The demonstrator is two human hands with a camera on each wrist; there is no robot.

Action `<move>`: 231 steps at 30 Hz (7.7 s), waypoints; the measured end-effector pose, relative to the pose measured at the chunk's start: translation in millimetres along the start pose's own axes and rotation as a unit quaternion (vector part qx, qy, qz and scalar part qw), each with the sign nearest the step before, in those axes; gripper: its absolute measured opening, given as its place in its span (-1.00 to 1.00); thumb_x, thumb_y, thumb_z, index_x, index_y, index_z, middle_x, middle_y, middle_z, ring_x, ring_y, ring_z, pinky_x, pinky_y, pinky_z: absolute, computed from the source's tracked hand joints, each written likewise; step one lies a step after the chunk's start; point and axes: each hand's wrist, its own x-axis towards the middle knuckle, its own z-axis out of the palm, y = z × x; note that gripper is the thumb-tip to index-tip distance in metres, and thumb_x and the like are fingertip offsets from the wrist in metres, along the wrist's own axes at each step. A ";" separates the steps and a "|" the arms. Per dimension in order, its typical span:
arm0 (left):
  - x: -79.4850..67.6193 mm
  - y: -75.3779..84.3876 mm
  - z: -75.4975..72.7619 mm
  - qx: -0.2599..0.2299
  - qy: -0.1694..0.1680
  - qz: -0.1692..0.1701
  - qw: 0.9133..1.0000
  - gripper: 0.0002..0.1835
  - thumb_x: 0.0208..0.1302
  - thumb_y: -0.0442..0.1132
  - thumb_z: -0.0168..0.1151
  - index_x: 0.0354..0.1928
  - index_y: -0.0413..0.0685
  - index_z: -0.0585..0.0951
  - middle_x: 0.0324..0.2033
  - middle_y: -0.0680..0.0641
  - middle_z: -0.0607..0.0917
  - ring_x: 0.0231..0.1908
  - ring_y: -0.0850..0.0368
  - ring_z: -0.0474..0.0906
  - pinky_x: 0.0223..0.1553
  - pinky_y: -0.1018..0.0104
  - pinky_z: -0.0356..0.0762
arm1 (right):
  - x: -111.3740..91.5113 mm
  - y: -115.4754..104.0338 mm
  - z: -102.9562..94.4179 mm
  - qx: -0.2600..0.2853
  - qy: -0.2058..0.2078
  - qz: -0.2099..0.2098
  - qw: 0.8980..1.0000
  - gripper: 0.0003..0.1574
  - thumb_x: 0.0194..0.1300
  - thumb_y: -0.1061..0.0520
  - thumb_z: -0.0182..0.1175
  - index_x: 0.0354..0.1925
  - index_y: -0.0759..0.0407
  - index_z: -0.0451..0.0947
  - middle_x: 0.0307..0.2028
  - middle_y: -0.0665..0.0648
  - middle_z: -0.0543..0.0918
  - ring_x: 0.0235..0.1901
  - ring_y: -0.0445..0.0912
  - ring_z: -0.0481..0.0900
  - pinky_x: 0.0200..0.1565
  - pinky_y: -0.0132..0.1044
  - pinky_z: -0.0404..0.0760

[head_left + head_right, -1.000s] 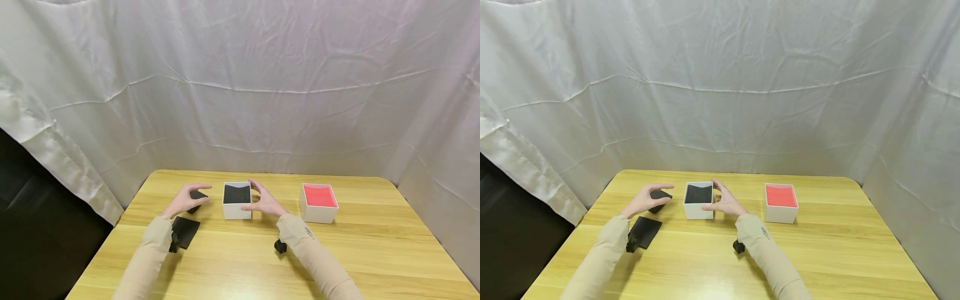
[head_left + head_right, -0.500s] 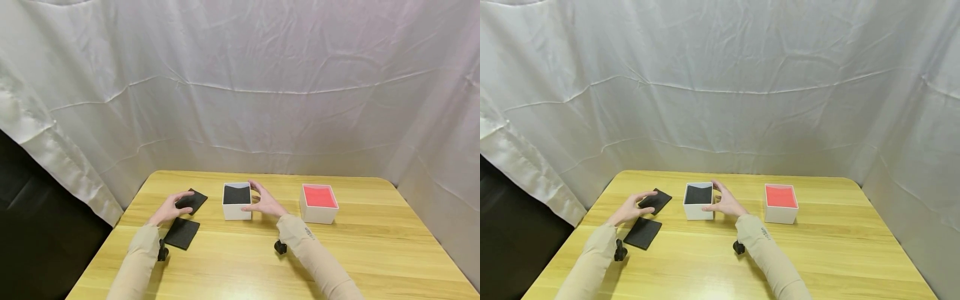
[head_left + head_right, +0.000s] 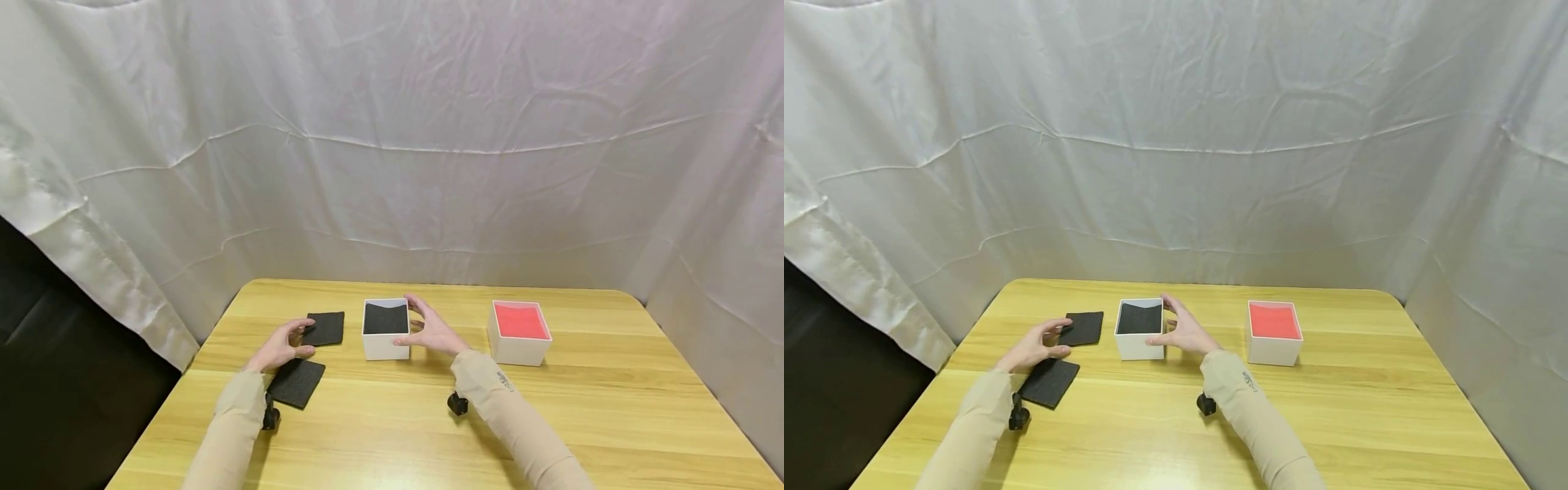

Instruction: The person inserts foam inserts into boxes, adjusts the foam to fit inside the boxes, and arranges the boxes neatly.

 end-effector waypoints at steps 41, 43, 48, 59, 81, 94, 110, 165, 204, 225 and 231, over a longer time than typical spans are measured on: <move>19.7 6.2 20.8 0.023 -0.025 -0.035 0.999 -0.06 -0.11 -0.08 0.66 0.34 -0.15 0.41 0.32 -0.31 0.40 0.32 -0.32 0.21 0.28 -0.32 0.29 | 3.9 7.8 1.7 0.029 0.008 0.006 1.000 0.40 0.00 0.26 0.57 0.58 0.24 -0.09 0.53 0.37 0.11 0.53 0.29 0.10 0.47 0.10 0.27; 20.1 7.2 21.8 0.028 -0.018 -0.048 0.998 -0.07 -0.13 -0.05 0.67 0.32 -0.10 0.43 0.31 -0.28 0.41 0.32 -0.29 0.15 0.26 -0.31 0.27 | 3.5 7.0 1.8 0.027 0.008 0.008 1.000 0.40 0.00 0.26 0.57 0.58 0.24 -0.09 0.53 0.37 0.11 0.53 0.28 0.10 0.47 0.09 0.27; 20.6 11.1 22.8 0.025 -0.002 -0.055 0.998 -0.11 -0.15 -0.07 0.68 0.27 -0.07 0.45 0.28 -0.29 0.50 0.27 -0.25 0.09 0.20 -0.24 0.23 | 2.9 5.9 2.3 0.032 0.007 0.012 0.999 0.39 0.01 0.25 0.57 0.59 0.23 -0.09 0.53 0.37 0.11 0.52 0.30 0.13 0.47 0.10 0.28; 22.8 20.9 18.3 0.010 0.012 -0.012 1.000 -0.06 -0.11 -0.11 0.64 0.32 -0.23 0.38 0.26 -0.32 0.45 0.31 -0.31 0.28 0.25 -0.15 0.33 | 2.1 2.7 1.6 0.034 0.006 0.016 0.999 0.40 0.01 0.25 0.56 0.59 0.20 -0.09 0.54 0.36 0.10 0.51 0.31 0.15 0.46 0.09 0.29; 28.2 55.5 12.6 -0.021 0.045 0.041 0.998 -0.23 -0.08 -0.09 0.63 0.23 0.00 0.52 0.23 -0.19 0.48 0.17 -0.11 0.42 0.19 0.03 0.42 | 1.5 4.0 2.8 0.035 0.010 0.010 0.999 0.38 0.01 0.25 0.57 0.58 0.22 -0.08 0.54 0.36 0.11 0.52 0.28 0.12 0.46 0.07 0.30; 39.4 80.7 19.9 -0.007 0.032 0.079 0.996 -0.27 -0.10 -0.08 0.66 0.18 0.03 0.58 0.29 -0.15 0.48 0.36 -0.18 0.33 0.42 -0.25 0.24 | 1.6 4.3 2.5 0.038 0.009 0.010 0.999 0.37 0.02 0.26 0.56 0.58 0.23 -0.08 0.54 0.36 0.10 0.54 0.26 0.09 0.47 0.06 0.29; 63.8 104.3 41.0 0.006 -0.020 0.087 0.996 -0.32 -0.07 -0.10 0.65 0.16 0.07 0.61 0.34 -0.18 0.44 0.35 -0.14 0.30 0.37 -0.22 0.30 | -0.7 4.5 0.9 0.034 -0.007 0.010 0.999 0.33 0.10 0.21 0.52 0.59 0.18 -0.10 0.56 0.36 0.05 0.53 0.30 0.09 0.46 0.15 0.29; 64.0 90.6 39.4 -0.015 -0.016 0.123 0.992 -0.44 0.23 -0.15 0.45 0.25 -0.17 0.59 0.36 -0.19 0.49 0.42 -0.19 0.33 0.45 -0.17 0.26 | 1.7 6.0 1.2 0.031 -0.005 0.007 0.999 0.36 0.07 0.23 0.53 0.60 0.18 -0.11 0.56 0.33 0.06 0.54 0.27 0.09 0.46 0.11 0.30; 75.3 100.2 46.3 0.087 -0.009 0.125 0.988 -0.49 0.13 -0.19 0.50 0.12 -0.25 0.67 0.22 -0.24 0.63 0.36 -0.23 0.40 0.44 -0.18 0.26 | 1.4 5.6 0.6 0.023 -0.007 0.011 1.000 0.34 0.09 0.21 0.52 0.59 0.20 -0.11 0.56 0.35 0.06 0.53 0.30 0.10 0.45 0.13 0.31; 79.1 110.3 49.0 0.097 0.009 0.048 0.994 -0.48 -0.03 -0.19 0.60 0.04 -0.13 0.73 0.23 -0.21 0.64 0.35 -0.20 0.44 0.44 -0.18 0.27 | 1.6 6.0 0.5 0.025 -0.005 0.009 1.000 0.33 0.09 0.22 0.52 0.59 0.19 -0.10 0.56 0.34 0.07 0.53 0.29 0.10 0.45 0.14 0.30; 77.8 105.1 50.4 0.084 0.018 0.079 0.993 -0.51 0.01 -0.18 0.59 0.04 -0.14 0.74 0.17 -0.20 0.69 0.32 -0.19 0.47 0.42 -0.15 0.31 | 1.2 6.3 1.0 0.027 -0.006 0.010 1.000 0.33 0.09 0.23 0.52 0.59 0.20 -0.10 0.55 0.35 0.08 0.53 0.29 0.10 0.45 0.13 0.32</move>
